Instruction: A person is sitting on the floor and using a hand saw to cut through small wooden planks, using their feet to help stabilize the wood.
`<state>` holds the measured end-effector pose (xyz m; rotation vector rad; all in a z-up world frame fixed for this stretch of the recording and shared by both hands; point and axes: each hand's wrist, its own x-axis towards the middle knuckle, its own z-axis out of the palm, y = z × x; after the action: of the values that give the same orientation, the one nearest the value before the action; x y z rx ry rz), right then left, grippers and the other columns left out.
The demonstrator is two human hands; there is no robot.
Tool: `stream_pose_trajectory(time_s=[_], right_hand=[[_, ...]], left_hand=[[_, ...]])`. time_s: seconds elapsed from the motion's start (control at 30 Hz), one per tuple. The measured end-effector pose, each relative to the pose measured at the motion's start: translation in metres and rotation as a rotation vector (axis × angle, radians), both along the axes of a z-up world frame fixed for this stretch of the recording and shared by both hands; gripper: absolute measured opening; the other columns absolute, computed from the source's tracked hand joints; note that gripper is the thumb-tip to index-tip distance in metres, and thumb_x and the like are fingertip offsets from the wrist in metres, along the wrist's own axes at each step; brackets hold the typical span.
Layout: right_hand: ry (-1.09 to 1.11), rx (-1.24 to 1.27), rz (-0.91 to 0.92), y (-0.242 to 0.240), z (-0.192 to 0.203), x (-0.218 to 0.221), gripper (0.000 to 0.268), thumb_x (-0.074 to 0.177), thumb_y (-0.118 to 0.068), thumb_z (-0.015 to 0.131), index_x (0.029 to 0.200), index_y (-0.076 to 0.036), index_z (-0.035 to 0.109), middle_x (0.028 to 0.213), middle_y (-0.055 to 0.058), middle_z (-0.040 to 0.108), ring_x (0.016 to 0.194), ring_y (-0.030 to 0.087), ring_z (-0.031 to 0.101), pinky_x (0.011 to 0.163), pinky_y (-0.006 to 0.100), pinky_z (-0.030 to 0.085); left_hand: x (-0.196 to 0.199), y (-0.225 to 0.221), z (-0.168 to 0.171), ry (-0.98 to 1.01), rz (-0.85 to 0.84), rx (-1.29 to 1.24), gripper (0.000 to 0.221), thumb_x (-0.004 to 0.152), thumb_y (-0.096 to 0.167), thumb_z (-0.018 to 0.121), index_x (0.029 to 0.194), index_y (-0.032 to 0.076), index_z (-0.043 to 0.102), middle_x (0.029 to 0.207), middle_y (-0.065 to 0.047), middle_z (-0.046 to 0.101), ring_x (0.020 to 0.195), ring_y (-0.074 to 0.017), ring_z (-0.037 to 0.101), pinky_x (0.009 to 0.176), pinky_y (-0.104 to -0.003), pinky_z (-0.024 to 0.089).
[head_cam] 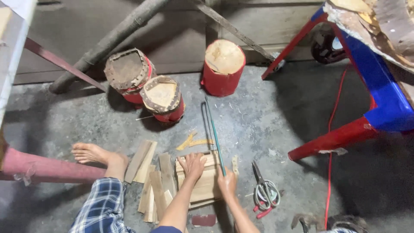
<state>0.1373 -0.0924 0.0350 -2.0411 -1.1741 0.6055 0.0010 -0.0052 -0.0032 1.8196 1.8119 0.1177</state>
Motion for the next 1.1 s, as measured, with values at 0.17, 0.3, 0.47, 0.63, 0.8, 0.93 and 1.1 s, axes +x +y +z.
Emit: stream_pose_trajectory(time_s=[0.17,0.3,0.47,0.63,0.8,0.93,1.1], right_hand=[[0.021,-0.011,-0.041,-0.039,0.009,-0.004,0.023,0.087,-0.022,0.065,0.084,-0.002,0.075,0.061,0.017,0.069,0.047,0.03,0.057,0.054,0.043,0.049],[-0.019,-0.002,0.005,0.01,0.002,-0.003,0.03,0.09,-0.026,0.063,0.076,-0.001,0.072,0.065,0.018,0.069,0.053,0.038,0.06,0.056,0.048,0.048],[0.002,0.0,-0.026,-0.013,0.016,-0.001,0.023,0.088,-0.023,0.064,0.083,-0.003,0.074,0.065,0.017,0.07,0.05,0.033,0.059,0.055,0.045,0.049],[0.018,-0.088,-0.054,-0.038,0.01,-0.001,0.024,0.086,-0.026,0.063,0.088,-0.005,0.075,0.064,0.018,0.07,0.048,0.032,0.054,0.055,0.044,0.048],[0.028,-0.064,-0.04,0.002,0.007,-0.004,0.03,0.089,-0.026,0.065,0.078,0.001,0.072,0.063,0.019,0.069,0.05,0.034,0.06,0.056,0.046,0.05],[0.017,0.064,0.002,-0.003,0.011,-0.004,0.024,0.087,-0.019,0.065,0.074,0.0,0.071,0.06,0.013,0.067,0.048,0.025,0.055,0.052,0.041,0.048],[0.005,-0.041,-0.019,-0.008,0.0,-0.003,0.021,0.086,-0.02,0.063,0.097,-0.01,0.078,0.069,0.014,0.072,0.054,0.031,0.062,0.056,0.045,0.05]], left_hand=[[-0.002,0.0,-0.002,0.019,-0.013,-0.033,0.038,0.096,0.043,0.05,0.126,0.023,0.062,0.121,-0.009,0.059,0.125,-0.0313,0.044,0.117,-0.07,-0.009],[-0.003,0.002,0.0,0.003,-0.023,-0.01,0.034,0.096,0.042,0.052,0.122,0.025,0.065,0.118,-0.008,0.059,0.121,-0.0306,0.046,0.117,-0.071,-0.008],[0.0,0.005,-0.006,0.013,-0.014,0.008,0.035,0.095,0.044,0.052,0.122,0.026,0.065,0.121,-0.007,0.059,0.122,-0.0305,0.045,0.118,-0.069,-0.007],[-0.001,0.001,0.0,0.006,-0.01,-0.015,0.034,0.096,0.043,0.052,0.121,0.024,0.066,0.12,-0.007,0.058,0.122,-0.0298,0.045,0.118,-0.069,-0.007],[-0.001,0.004,-0.007,0.028,-0.004,-0.052,0.039,0.096,0.047,0.047,0.126,0.029,0.065,0.125,-0.005,0.058,0.126,-0.0288,0.045,0.118,-0.069,-0.01],[-0.001,0.005,0.008,0.004,0.012,-0.055,0.039,0.096,0.046,0.049,0.126,0.026,0.065,0.12,-0.005,0.058,0.124,-0.0266,0.046,0.119,-0.067,-0.012],[-0.003,0.002,0.001,-0.004,-0.009,-0.048,0.042,0.097,0.048,0.047,0.127,0.023,0.061,0.119,-0.006,0.059,0.124,-0.0278,0.045,0.119,-0.067,-0.011]])
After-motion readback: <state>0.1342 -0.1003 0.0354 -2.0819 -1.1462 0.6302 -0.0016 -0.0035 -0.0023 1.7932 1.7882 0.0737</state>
